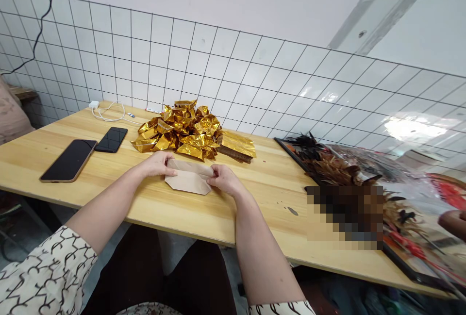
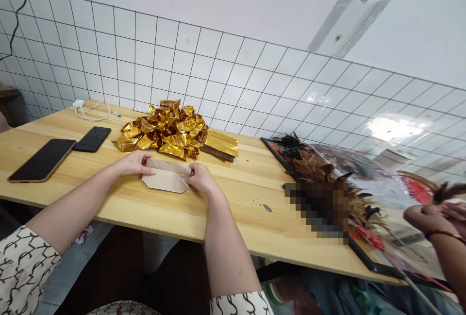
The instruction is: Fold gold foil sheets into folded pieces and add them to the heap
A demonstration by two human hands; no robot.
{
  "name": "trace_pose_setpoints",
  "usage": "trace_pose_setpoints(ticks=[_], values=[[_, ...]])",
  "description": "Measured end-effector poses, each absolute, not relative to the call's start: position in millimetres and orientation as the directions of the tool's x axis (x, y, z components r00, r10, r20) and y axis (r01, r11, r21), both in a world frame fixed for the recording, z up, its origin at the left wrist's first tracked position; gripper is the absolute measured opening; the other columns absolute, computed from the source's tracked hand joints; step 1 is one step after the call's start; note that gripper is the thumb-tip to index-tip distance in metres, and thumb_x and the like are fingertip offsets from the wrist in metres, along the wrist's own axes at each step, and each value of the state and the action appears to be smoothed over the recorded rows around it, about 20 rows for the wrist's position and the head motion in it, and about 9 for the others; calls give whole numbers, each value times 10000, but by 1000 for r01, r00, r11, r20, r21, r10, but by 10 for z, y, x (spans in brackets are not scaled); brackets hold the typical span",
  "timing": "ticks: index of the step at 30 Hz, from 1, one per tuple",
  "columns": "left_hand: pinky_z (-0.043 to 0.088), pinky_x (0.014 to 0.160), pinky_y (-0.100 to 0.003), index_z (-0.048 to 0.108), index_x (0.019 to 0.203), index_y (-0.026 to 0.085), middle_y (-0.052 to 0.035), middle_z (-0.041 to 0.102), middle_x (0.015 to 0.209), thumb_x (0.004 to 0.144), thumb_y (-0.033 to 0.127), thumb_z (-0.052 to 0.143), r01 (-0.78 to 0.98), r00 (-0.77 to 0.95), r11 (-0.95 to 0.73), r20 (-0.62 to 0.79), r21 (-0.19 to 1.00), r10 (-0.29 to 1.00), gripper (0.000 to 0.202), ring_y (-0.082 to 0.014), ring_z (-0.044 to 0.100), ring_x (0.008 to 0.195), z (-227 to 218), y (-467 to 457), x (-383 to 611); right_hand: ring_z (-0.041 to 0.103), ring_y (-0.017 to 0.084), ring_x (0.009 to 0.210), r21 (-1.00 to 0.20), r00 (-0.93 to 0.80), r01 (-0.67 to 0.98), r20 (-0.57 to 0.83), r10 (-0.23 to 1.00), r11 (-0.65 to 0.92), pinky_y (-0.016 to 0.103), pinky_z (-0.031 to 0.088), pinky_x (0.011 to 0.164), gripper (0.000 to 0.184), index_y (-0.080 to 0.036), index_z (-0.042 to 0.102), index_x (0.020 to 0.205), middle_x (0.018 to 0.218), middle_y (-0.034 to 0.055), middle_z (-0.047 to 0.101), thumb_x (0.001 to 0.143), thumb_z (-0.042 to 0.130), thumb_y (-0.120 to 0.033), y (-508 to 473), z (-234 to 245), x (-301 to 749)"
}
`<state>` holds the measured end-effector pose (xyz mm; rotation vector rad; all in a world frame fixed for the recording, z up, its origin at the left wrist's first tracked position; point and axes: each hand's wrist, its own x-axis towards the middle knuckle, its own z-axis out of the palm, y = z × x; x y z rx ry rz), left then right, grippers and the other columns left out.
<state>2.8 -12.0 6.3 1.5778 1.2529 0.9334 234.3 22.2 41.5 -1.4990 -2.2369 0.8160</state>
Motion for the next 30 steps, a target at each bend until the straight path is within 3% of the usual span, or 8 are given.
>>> trace_pose_setpoints(ticks=[3,7,10,17,23,30], values=[[385,560,-229,567,772,164,48,549,654,487,242,712,377,172,-117,54,919,984,329,-125,511,614,42,-108,23,370,78,510,-607,-392,740,-36,919,292,215,259,505,218,-201,382,528,499,-92,390,540,554,-67,219,413,2336],[365,565,-234,596,765,168,63,505,616,506,165,677,614,115,-185,145,768,983,272,-127,478,609,39,-114,28,380,85,516,-546,-392,778,-34,919,312,221,268,511,227,-202,383,525,494,-85,391,556,558,-62,231,403,2330],[390,612,-247,613,768,169,39,557,687,545,146,653,688,150,-253,208,681,967,228,-142,505,665,71,-133,41,401,92,524,-506,-384,803,-32,923,317,224,279,515,217,-200,407,542,511,-78,413,564,577,-67,254,378,2332],[439,729,-274,641,733,178,1,616,769,584,104,610,744,251,-380,297,550,921,169,-172,554,774,90,-139,50,500,119,627,-527,-431,741,100,897,415,230,363,604,183,-193,599,734,636,-45,554,598,605,-71,279,303,2314],[445,746,-281,667,746,183,-17,624,791,597,83,571,752,286,-405,296,520,911,203,-182,569,798,79,-140,53,532,135,706,-470,-568,670,174,805,574,243,403,665,166,-183,628,678,719,-4,606,627,574,-35,245,292,2288],[450,718,-274,664,769,181,-18,620,787,603,63,534,769,287,-385,263,510,921,242,-174,565,753,72,-152,86,506,122,645,-401,-616,670,170,769,625,233,384,631,175,-176,632,696,686,-7,592,650,560,-23,221,283,2277]])
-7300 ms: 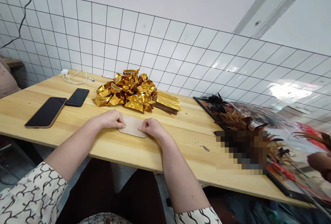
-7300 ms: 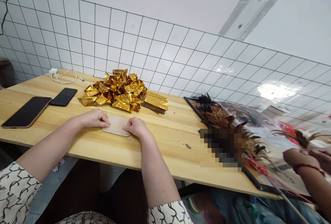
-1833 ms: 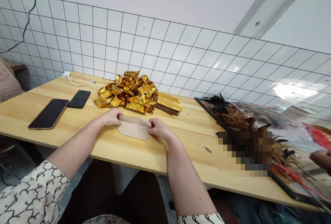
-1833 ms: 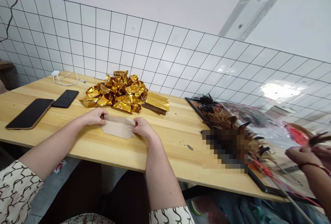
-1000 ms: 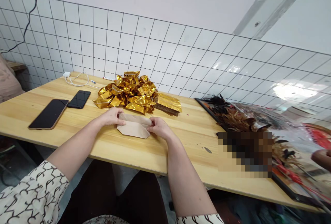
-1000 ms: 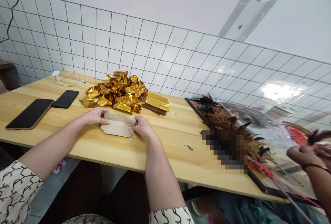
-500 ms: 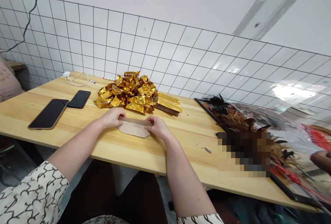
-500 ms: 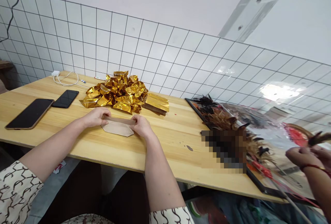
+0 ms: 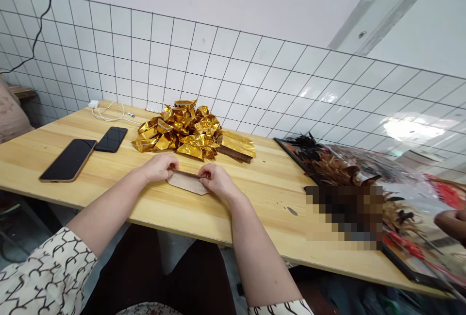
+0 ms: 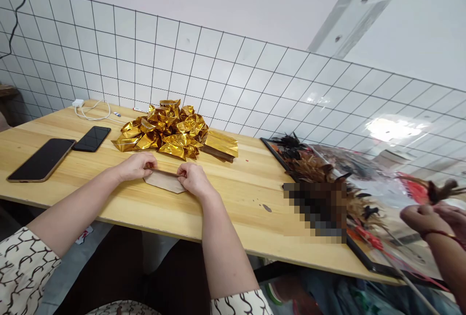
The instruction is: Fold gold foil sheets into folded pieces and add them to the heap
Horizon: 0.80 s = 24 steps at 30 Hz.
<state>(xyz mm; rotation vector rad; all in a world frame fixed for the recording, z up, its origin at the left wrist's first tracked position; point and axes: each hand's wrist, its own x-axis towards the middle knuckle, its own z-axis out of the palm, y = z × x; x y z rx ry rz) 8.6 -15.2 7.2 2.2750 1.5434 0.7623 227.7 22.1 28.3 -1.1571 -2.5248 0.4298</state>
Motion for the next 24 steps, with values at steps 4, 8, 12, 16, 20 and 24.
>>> trace_pose_setpoints(ticks=[4,8,12,16,20,24], values=[[451,743,-285,665,791,179,-32,627,822,598,42,501,783,312,-415,283,464,907,289,-187,571,785,105,-192,130,521,146,675,-313,-654,669,181,734,674,254,380,661,192,-176,635,694,699,18,610,672,526,-20,184,287,2235],[446,782,-295,665,815,191,-40,633,841,606,21,475,801,365,-471,321,369,874,330,-204,571,853,116,-217,186,543,183,749,-200,-697,667,173,696,717,287,377,713,228,-173,650,730,745,56,636,694,494,-11,136,301,2197],[445,763,-283,660,793,195,-40,636,830,629,18,454,819,389,-479,307,315,868,317,-198,571,849,92,-213,213,550,193,783,-152,-723,650,181,667,745,296,376,739,229,-169,658,769,767,67,643,717,491,-22,105,302,2188],[440,744,-271,659,787,202,-32,638,823,652,33,448,821,392,-478,300,313,870,303,-184,568,822,92,-219,206,552,194,799,-147,-752,607,213,624,781,300,386,755,226,-168,674,806,788,72,645,739,497,-44,86,294,2185],[426,715,-275,666,775,203,-34,628,800,667,73,479,819,394,-471,277,327,876,252,-186,561,785,121,-250,206,555,204,813,-156,-781,572,197,593,805,309,399,761,213,-164,690,842,809,83,652,747,521,-77,74,287,2189],[404,663,-264,661,715,205,-27,603,757,706,201,552,819,376,-455,270,351,886,109,-173,537,726,149,-278,219,553,188,766,-185,-792,556,179,584,811,294,404,733,189,-169,697,849,795,71,651,731,564,-107,62,293,2198]])
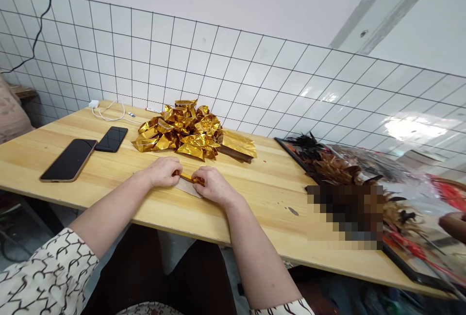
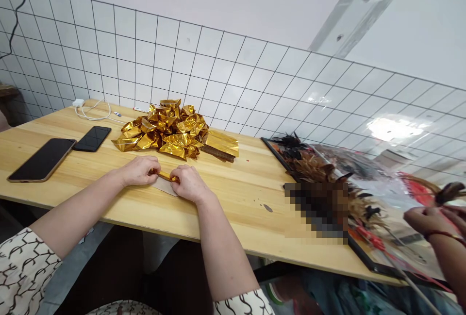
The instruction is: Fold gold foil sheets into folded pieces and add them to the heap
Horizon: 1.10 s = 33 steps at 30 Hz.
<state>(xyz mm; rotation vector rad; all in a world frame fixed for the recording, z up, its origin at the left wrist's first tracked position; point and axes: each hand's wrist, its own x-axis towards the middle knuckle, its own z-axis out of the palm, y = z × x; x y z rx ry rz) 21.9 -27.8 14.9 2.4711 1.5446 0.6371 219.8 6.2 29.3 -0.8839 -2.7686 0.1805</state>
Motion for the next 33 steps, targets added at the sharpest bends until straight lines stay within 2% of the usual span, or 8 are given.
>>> trace_pose_setpoints(ticks=[1,4,7,12,17,22,28,33], values=[[399,656,-260,658,701,204,-25,597,748,725,257,567,815,377,-456,271,358,886,108,-169,532,720,153,-282,223,553,184,756,-197,-793,553,174,584,810,290,403,725,184,-169,699,851,790,67,650,729,571,-116,58,297,2198],[383,651,-256,654,687,193,-28,586,735,813,407,522,800,383,-466,277,377,881,281,-161,526,716,150,-277,241,555,177,759,-239,-796,542,162,584,806,277,403,710,191,-162,703,873,798,65,645,743,567,-131,38,313,2198],[377,661,-263,654,703,187,-35,586,741,863,386,473,805,367,-452,276,384,888,313,-164,529,727,125,-255,275,551,167,759,-276,-795,537,151,588,797,264,403,702,239,-160,706,937,805,60,630,760,550,-127,18,326,2199],[378,653,-260,629,701,192,-16,581,760,768,340,619,812,272,-363,254,457,928,163,-164,534,732,90,-218,344,540,145,729,-348,-791,529,128,598,774,249,403,695,246,-183,708,949,795,38,602,768,551,-126,24,323,2197],[335,576,-251,604,651,198,9,562,694,667,339,709,810,150,-213,159,546,976,177,-160,523,679,112,-188,331,500,112,645,-454,-744,562,87,662,691,224,379,626,213,-176,690,886,722,1,579,753,546,-91,97,267,2187],[307,559,-252,611,643,206,19,562,632,652,325,712,830,96,-121,74,544,993,157,-162,519,648,161,-196,240,445,85,557,-557,-688,601,5,726,573,207,359,581,214,-167,660,870,624,-47,524,730,534,-65,151,245,2221],[289,550,-248,607,633,213,36,569,591,641,300,717,844,36,-23,-13,535,999,140,-148,505,593,221,-236,142,449,82,543,-505,-586,696,10,810,510,206,347,562,176,-169,639,786,617,-47,539,680,574,-45,182,271,2279],[309,566,-250,627,628,213,18,598,623,646,292,719,873,-14,6,14,487,1000,122,-165,535,639,251,-243,143,473,87,521,-496,-573,713,-5,819,496,211,355,554,151,-173,629,693,562,-43,559,678,562,-40,159,301,2285]])
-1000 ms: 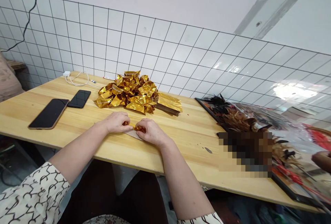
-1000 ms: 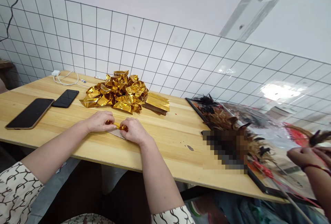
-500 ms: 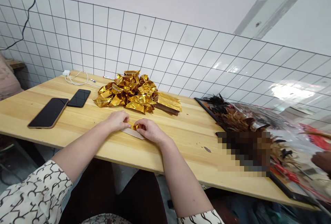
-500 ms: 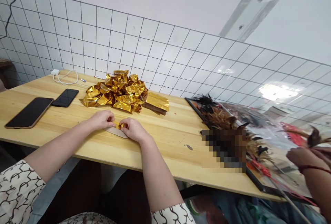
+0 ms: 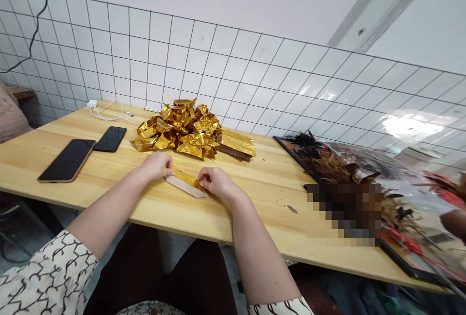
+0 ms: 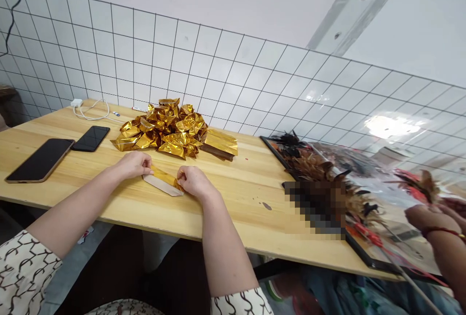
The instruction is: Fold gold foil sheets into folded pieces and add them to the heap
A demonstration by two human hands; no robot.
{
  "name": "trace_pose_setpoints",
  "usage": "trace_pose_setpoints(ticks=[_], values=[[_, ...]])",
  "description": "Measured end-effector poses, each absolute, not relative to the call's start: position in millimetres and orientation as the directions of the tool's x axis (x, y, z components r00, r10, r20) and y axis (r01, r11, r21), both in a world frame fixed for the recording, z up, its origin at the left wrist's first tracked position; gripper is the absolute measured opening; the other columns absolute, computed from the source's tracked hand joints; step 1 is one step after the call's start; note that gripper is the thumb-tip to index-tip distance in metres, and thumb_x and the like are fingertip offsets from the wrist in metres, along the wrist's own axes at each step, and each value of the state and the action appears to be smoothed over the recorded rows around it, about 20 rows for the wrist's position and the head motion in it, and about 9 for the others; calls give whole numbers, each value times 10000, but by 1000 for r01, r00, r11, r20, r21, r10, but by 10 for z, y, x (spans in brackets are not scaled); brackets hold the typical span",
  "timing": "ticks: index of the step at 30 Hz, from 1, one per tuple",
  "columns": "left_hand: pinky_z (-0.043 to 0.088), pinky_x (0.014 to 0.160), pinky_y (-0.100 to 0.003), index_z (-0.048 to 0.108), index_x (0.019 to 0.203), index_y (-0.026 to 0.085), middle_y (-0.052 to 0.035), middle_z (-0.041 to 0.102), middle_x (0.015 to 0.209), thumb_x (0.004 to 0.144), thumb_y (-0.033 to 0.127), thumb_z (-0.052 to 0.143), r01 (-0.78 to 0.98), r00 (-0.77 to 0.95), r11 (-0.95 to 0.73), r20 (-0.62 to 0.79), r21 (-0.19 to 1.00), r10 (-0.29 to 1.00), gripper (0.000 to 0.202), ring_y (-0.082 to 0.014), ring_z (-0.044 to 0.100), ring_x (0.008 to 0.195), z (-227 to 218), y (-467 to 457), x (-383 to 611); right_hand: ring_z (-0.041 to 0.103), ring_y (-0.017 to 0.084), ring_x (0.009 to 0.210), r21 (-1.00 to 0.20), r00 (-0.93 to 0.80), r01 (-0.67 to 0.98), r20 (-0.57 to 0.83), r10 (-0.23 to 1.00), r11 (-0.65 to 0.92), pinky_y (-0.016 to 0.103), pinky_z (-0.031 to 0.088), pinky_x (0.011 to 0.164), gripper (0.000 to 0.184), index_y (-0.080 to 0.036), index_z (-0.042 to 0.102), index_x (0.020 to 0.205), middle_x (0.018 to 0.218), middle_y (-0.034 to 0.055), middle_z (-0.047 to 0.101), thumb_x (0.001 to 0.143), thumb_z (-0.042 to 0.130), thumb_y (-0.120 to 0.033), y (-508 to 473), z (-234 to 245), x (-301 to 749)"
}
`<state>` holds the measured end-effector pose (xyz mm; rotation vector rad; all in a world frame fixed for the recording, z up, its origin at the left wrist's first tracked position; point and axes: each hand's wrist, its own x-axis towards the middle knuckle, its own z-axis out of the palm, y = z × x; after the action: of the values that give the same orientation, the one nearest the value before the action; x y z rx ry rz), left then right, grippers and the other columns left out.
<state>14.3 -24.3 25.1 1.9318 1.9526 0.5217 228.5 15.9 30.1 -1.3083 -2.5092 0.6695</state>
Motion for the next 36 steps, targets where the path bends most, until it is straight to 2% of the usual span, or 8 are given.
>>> trace_pose_setpoints(ticks=[3,6,11,15,20,25,30,36], values=[[349,603,-261,667,702,209,-9,635,704,685,263,688,896,-28,0,56,445,998,61,-185,564,701,256,-243,170,489,93,512,-566,-602,682,-75,795,463,212,366,532,120,-163,636,681,544,-34,573,691,557,-74,99,341,2276],[398,659,-269,698,781,205,-29,661,790,729,220,632,906,51,-93,112,413,992,86,-191,586,759,240,-238,191,528,101,550,-673,-714,582,-155,683,457,213,396,546,123,-145,669,730,605,-16,627,700,555,-111,36,359,2256],[441,748,-267,720,845,194,-43,669,876,749,124,550,896,201,-253,174,365,964,208,-188,601,848,182,-206,193,614,149,719,-678,-821,453,-64,568,579,260,478,685,251,-136,708,897,812,37,704,731,520,-123,20,286,2194],[449,751,-269,722,849,189,-42,664,862,744,108,540,879,260,-313,189,359,947,226,-185,601,840,142,-171,171,565,197,1105,-498,-838,398,144,526,770,358,411,979,434,-183,677,1087,1177,77,646,755,431,-50,66,206,2152],[449,731,-264,717,843,186,-33,654,837,749,133,547,861,254,-321,214,395,943,202,-173,593,801,111,-156,155,381,209,1312,-314,-882,437,34,470,843,435,293,1066,554,-253,573,1263,1385,44,507,809,348,-30,45,192,2121],[455,744,-273,709,866,179,-40,651,868,754,201,579,841,227,-321,254,435,940,173,-176,589,811,105,-164,147,442,222,1186,-162,-852,513,27,523,843,420,315,942,473,-235,571,1247,1310,76,572,865,346,-70,-117,289,2037],[457,772,-299,707,842,174,-49,647,874,736,262,623,847,195,-301,271,439,943,161,-199,591,844,113,-178,123,484,223,1014,63,-826,564,47,562,823,380,274,859,310,-144,659,1045,1025,128,674,888,394,-121,-241,332,1930],[471,763,-295,707,818,193,-38,653,872,731,274,628,852,198,-305,276,427,941,143,-195,600,843,110,-181,109,510,248,948,237,-731,672,62,679,702,380,271,823,320,-109,713,907,910,163,667,900,406,-201,-239,353,1914]])
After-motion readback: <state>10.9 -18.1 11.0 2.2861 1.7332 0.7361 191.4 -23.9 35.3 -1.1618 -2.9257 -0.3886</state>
